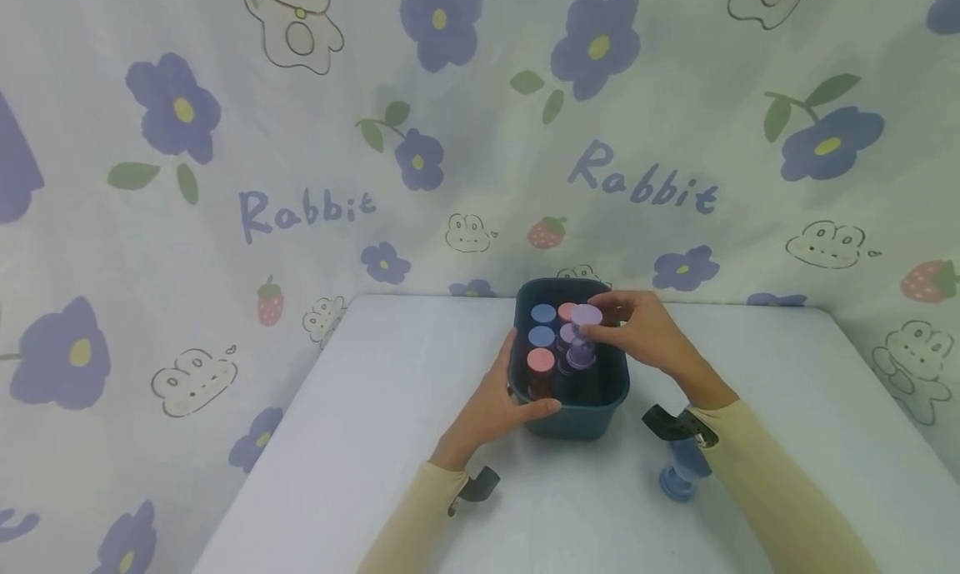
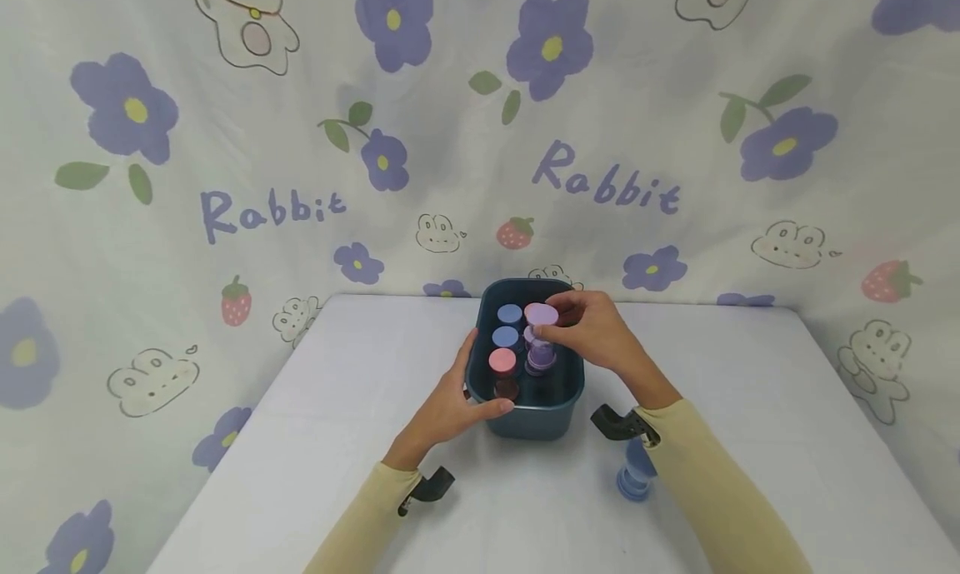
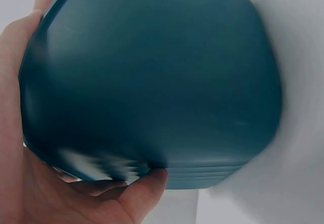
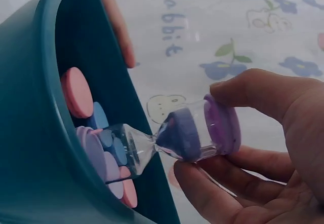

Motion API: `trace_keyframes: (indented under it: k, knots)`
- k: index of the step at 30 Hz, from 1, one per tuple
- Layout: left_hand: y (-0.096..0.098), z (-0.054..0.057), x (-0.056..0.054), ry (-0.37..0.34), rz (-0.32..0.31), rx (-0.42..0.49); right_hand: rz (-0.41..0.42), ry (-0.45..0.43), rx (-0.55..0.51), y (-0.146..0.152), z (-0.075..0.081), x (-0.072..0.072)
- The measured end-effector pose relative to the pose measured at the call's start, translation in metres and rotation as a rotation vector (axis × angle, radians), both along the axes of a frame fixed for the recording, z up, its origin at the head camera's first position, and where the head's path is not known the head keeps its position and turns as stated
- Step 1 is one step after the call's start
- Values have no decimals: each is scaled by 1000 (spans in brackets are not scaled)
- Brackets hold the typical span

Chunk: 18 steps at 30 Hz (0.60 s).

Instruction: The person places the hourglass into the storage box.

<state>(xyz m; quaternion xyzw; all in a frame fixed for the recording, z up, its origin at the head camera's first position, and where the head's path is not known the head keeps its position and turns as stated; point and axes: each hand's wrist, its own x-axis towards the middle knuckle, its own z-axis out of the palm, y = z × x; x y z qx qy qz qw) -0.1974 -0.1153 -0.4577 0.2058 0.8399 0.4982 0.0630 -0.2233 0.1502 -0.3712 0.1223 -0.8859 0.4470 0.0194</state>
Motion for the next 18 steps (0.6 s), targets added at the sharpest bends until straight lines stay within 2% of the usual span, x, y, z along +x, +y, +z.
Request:
trace_keyframes:
  k: [8,18]
  knots:
    - [1,1,2,-23,16,-20,43,-24,80,-6,-7,-8]
    - [0,0,3,-42,40,-41,103,-61,199,-13,-10,-14]
